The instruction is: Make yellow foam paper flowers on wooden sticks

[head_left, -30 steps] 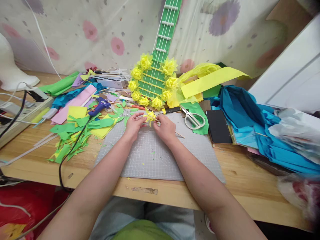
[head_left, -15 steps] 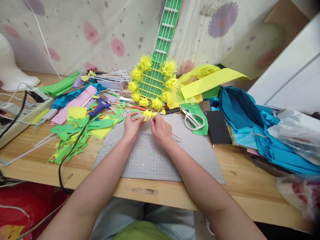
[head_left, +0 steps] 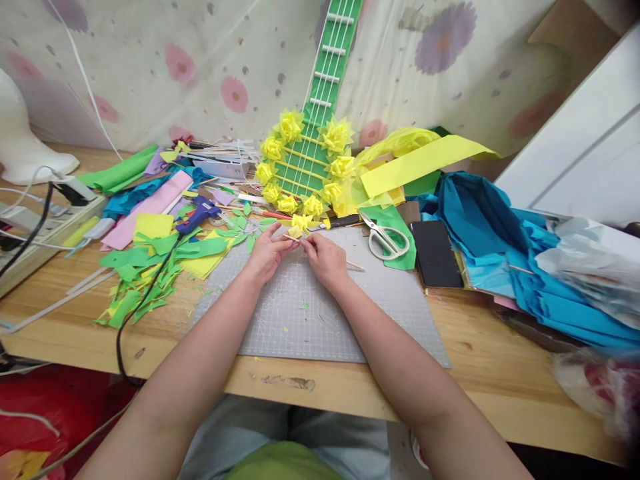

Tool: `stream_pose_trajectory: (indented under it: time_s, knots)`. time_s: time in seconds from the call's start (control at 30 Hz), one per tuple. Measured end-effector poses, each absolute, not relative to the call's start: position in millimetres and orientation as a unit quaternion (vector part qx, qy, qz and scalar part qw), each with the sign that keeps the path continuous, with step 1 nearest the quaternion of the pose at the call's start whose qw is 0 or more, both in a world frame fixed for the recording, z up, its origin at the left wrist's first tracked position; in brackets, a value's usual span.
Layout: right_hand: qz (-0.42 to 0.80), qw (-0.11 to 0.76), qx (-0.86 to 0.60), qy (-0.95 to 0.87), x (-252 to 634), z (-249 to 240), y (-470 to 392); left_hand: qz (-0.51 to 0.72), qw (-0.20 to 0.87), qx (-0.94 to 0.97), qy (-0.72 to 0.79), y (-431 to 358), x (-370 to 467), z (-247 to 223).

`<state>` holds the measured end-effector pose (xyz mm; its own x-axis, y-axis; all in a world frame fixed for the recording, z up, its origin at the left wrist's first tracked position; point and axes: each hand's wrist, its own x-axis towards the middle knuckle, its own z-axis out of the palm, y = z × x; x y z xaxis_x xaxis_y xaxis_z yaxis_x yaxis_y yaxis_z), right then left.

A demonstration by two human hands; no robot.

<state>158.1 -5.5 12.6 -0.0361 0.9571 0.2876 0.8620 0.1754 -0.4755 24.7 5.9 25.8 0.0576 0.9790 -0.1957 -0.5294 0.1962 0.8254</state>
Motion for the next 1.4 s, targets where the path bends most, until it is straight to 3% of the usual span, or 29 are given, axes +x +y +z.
stream_pose_trajectory:
  time_s: [0.67, 0.93, 1.4]
  knots:
    - [0.117, 0.246, -0.655, -0.705, 157, 15, -4, 0.606, 0.597, 0.297, 0.434, 6, 31, 19]
    - [0.112, 0.339, -0.624, -0.695, 157, 13, -7, 0.635, 0.553, 0.241, 0.483, 10, 25, 22]
    - [0.106, 0.324, -0.588, -0.734, 153, 10, -11, 0.679, 0.539, 0.183, 0.464, 16, 25, 20]
